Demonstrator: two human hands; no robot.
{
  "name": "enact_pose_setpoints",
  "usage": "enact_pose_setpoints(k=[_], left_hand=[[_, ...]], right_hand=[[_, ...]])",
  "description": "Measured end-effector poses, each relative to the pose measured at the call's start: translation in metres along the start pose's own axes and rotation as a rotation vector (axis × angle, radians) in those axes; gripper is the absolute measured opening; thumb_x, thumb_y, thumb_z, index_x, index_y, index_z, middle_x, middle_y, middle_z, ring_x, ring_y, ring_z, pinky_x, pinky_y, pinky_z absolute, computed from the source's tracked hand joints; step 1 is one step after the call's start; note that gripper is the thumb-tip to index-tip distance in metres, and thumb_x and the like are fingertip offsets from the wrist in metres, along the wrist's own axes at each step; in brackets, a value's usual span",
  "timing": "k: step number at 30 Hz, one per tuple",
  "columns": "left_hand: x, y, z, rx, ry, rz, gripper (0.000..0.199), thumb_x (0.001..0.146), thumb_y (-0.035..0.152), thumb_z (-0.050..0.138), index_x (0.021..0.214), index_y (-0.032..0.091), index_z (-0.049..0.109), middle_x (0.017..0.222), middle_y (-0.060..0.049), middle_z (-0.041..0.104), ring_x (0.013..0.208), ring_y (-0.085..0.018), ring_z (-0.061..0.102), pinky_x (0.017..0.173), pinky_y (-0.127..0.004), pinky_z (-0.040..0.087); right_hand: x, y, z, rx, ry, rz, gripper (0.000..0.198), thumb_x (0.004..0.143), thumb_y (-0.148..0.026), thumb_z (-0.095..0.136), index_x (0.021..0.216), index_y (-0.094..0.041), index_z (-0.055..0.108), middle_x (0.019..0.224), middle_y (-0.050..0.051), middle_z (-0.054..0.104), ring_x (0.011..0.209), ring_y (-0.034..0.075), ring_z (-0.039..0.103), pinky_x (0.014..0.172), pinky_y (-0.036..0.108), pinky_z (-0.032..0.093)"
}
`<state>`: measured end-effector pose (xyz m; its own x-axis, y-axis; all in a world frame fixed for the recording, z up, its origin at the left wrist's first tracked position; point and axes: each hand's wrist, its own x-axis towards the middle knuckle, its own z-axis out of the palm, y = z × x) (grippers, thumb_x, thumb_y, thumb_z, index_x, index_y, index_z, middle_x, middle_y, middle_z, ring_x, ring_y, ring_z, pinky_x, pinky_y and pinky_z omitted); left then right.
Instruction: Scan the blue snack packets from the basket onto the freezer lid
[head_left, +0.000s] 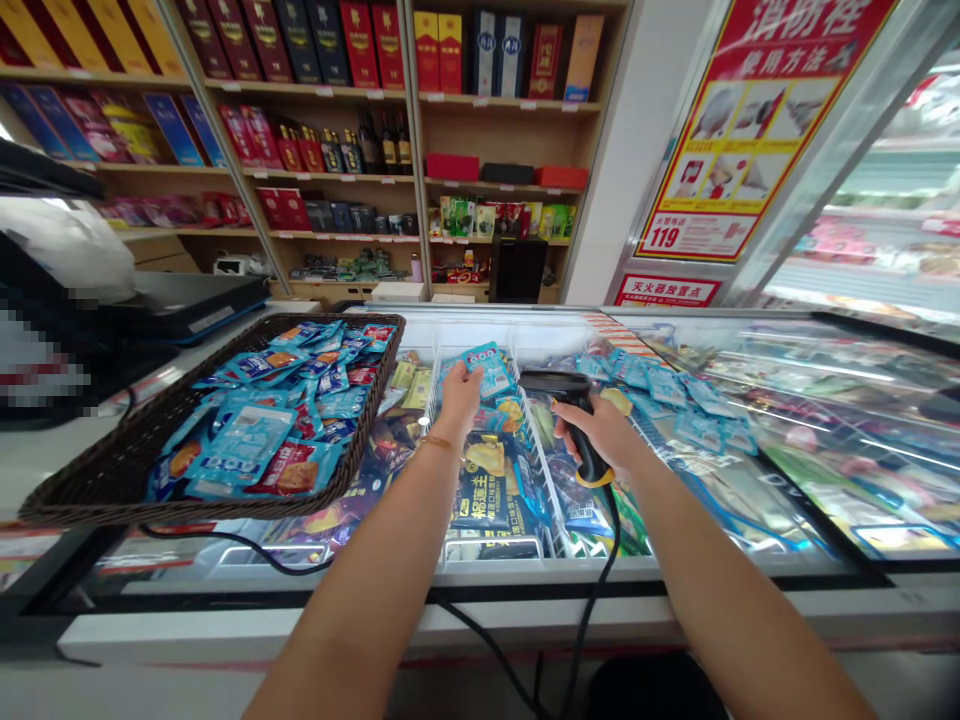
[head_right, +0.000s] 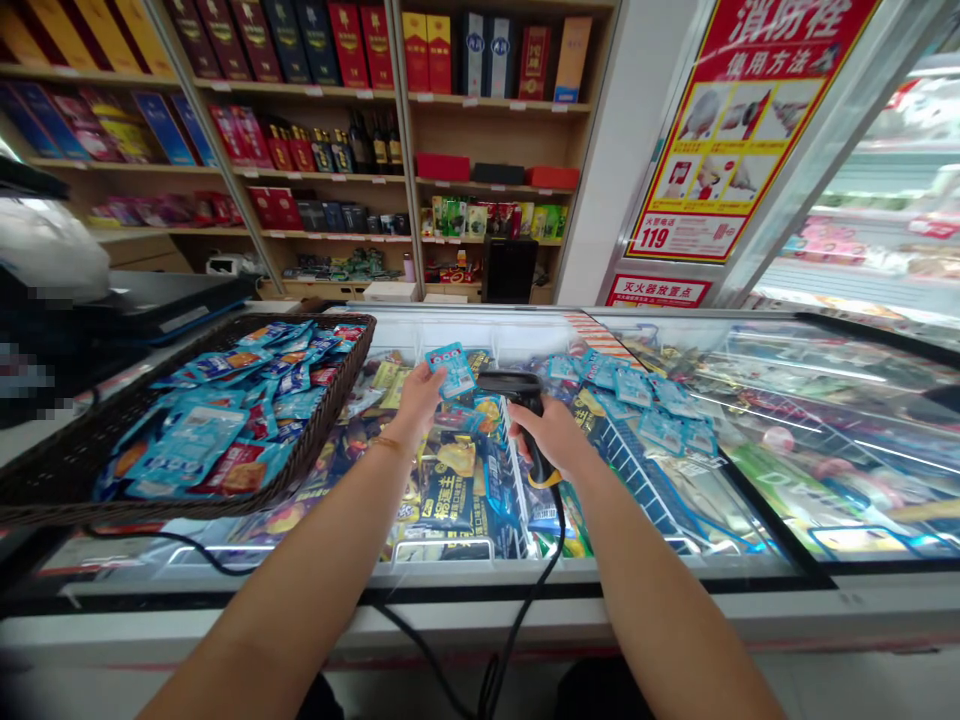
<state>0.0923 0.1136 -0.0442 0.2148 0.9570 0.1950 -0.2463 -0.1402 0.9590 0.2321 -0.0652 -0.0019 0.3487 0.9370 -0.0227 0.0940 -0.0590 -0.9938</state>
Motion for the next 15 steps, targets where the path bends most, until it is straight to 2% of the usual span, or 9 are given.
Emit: enact_pose_setpoints(k=[10,15], left_hand=[[0.0003,-0.0024,-0.0008,0.033,-0.021,0.041,0.021,0.077,0.036,0.07,0.08,0.018,0.061,0.07,0.0,0.059,0.066,-0.014,0.051,0.06,-0.024,0.04],[-0.0026,0.0025,0.001,-0.034,-0.016,-0.048,0.022,0.074,0.036,0.073,0.082,0.018,0.062,0.07,0.0,0.06,0.067,-0.014,0.054,0.063,-0.024,0.043]], right_hand=[[-0.002,-0.0017,0.0003,-0.03,-0.024,-0.003,0.031,0.08,-0.04,0.068,0.063,-0.018,0.057,0.049,0.001,0.058,0.036,0.012,0.051,0.037,0.024,0.041],[-0.0026,-0.0032,0.0006,-0.023,-0.03,0.004,0.03,0.079,-0.04,0.069,0.064,-0.018,0.055,0.05,0.001,0.059,0.036,0.011,0.051,0.037,0.024,0.041]])
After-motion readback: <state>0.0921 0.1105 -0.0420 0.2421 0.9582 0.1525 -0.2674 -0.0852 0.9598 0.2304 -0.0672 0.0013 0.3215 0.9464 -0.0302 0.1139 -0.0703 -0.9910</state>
